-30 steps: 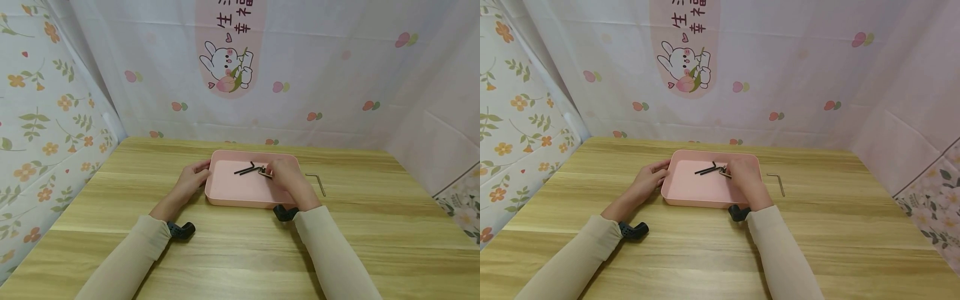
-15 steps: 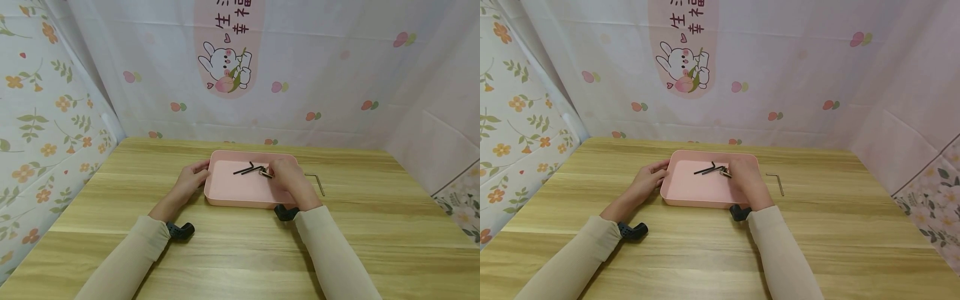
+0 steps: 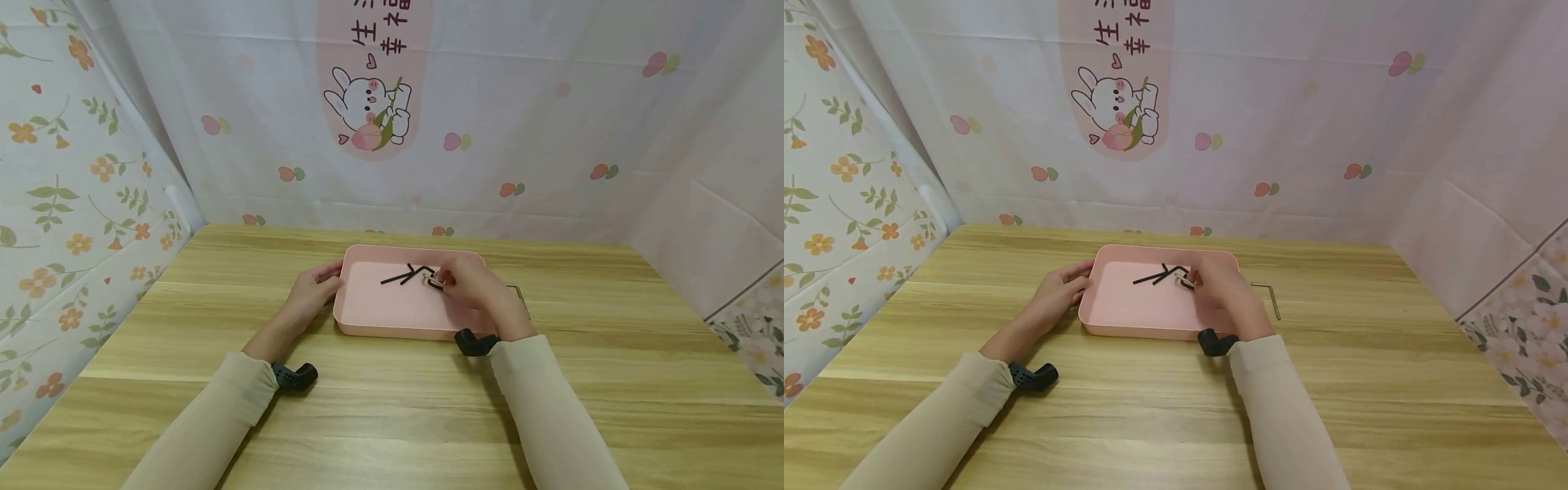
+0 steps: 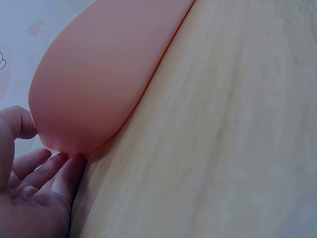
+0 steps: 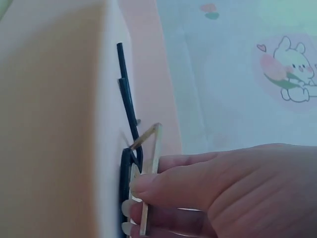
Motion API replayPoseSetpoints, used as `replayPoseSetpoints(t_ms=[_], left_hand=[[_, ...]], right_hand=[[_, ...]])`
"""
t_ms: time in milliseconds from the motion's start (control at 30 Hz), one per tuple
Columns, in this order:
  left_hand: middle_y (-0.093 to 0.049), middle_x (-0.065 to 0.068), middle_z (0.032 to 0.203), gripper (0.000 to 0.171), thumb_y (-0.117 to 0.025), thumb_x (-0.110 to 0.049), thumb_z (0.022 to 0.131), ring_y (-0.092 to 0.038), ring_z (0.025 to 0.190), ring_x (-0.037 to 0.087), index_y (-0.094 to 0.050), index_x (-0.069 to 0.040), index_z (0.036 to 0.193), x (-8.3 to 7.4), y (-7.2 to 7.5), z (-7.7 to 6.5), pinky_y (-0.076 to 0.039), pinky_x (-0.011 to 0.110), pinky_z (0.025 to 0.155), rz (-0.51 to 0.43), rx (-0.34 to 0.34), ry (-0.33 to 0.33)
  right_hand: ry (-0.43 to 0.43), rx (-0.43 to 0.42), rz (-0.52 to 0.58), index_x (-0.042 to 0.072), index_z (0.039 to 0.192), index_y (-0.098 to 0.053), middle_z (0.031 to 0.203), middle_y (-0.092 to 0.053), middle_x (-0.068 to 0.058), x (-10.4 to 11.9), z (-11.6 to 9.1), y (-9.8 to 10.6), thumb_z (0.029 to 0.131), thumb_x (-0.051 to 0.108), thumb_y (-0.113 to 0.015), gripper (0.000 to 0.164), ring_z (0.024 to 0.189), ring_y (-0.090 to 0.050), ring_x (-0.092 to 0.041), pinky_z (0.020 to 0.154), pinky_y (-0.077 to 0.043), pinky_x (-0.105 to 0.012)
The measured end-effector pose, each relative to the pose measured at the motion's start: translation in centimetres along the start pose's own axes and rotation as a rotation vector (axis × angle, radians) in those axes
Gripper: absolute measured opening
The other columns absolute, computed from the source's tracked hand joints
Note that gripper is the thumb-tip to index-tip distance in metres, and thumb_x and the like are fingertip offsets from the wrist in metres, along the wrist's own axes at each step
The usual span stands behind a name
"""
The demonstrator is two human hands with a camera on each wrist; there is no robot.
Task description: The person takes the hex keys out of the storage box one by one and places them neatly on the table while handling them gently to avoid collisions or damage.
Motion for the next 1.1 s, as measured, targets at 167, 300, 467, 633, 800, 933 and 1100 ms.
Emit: replayPoseSetpoints(t_ms=[167, 300, 467, 633, 800, 933, 1100], left_hand=[[-0.048, 0.017, 0.155, 0.055, -0.050, -0.011, 0.100, -0.047, 0.143, 0.028, -0.042, -0.002, 0.153, 0.0, 0.1, -0.1, -0.042, 0.045, 0.117, 0.004, 0.002, -0.003], [-0.047, 0.017, 0.155, 0.055, -0.050, -0.010, 0.100, -0.047, 0.143, 0.028, -0.042, -0.002, 0.153, 0.1, 0.2, 0.0, -0.042, 0.044, 0.117, 0.001, -0.001, -0.004], [-0.048, 0.017, 0.155, 0.055, -0.050, -0.010, 0.100, -0.048, 0.143, 0.028, -0.042, -0.002, 0.153, 0.1, 0.1, 0.0, -0.042, 0.044, 0.117, -0.003, -0.003, -0.002], [-0.047, 0.016, 0.156, 0.055, -0.050, -0.010, 0.100, -0.047, 0.143, 0.028, -0.041, -0.002, 0.153, 0.0, 0.1, 0.1, -0.041, 0.044, 0.117, 0.000, -0.005, -0.004], [-0.048, 0.016, 0.155, 0.054, -0.050, -0.010, 0.100, -0.048, 0.142, 0.028, -0.042, -0.003, 0.153, 0.0, 0.1, 0.2, -0.043, 0.043, 0.116, 0.008, -0.007, -0.010], [-0.048, 0.016, 0.155, 0.054, -0.050, -0.010, 0.100, -0.048, 0.142, 0.027, -0.043, -0.002, 0.153, 0.0, 0.0, 0.2, -0.044, 0.042, 0.115, 0.001, -0.005, -0.008], [-0.047, 0.017, 0.156, 0.054, -0.050, -0.009, 0.100, -0.047, 0.143, 0.029, -0.041, -0.001, 0.154, 0.1, 0.0, 0.1, -0.043, 0.043, 0.116, -0.009, -0.001, -0.011]], right_hand=[[-0.010, 0.028, 0.129, -0.003, 0.098, -0.073, 0.097, -0.074, -0.015, -0.2, -0.3, 0.3, 0.088, -0.009, -0.061, 0.018, 0.087, -0.068, -0.024, 0.080, -0.058, -0.038], [-0.050, 0.058, 0.255, -0.004, 0.109, -0.070, 0.103, -0.071, -0.019, -0.6, -0.5, 0.4, 0.093, -0.006, -0.059, 0.020, 0.093, -0.068, -0.028, 0.081, -0.059, -0.038], [-0.100, 0.086, 0.357, 0.005, 0.133, -0.063, 0.109, -0.067, -0.019, -0.9, -0.6, 0.4, 0.097, 0.000, -0.060, 0.036, 0.086, -0.067, -0.026, 0.070, -0.056, -0.032], [-0.128, 0.072, 0.350, -0.003, 0.132, -0.061, 0.115, -0.067, -0.022, -0.9, -0.7, 0.9, 0.099, 0.001, -0.054, 0.034, 0.094, -0.067, -0.029, 0.070, -0.055, -0.030], [-0.163, 0.012, 0.370, -0.007, 0.129, -0.059, 0.118, -0.066, -0.026, -0.9, -0.9, 1.8, 0.102, 0.005, -0.052, 0.031, 0.097, -0.070, -0.034, 0.075, -0.059, -0.034], [-0.176, -0.037, 0.370, -0.006, 0.127, -0.060, 0.112, -0.067, -0.026, -1.2, -1.5, 2.3, 0.103, 0.008, -0.054, 0.029, 0.092, -0.069, -0.035, 0.074, -0.058, -0.034], [-0.179, -0.108, 0.373, -0.005, 0.120, -0.062, 0.103, -0.068, -0.024, -2.0, -2.9, 3.3, 0.103, 0.010, -0.055, 0.023, 0.085, -0.065, -0.033, 0.070, -0.053, -0.032]])
Point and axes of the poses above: each hand's wrist, its own z-axis towards the middle knuckle, its own y-axis out of the back of the hand, x = y × z, the point moved 4 cm from there along z, towards the middle knuckle
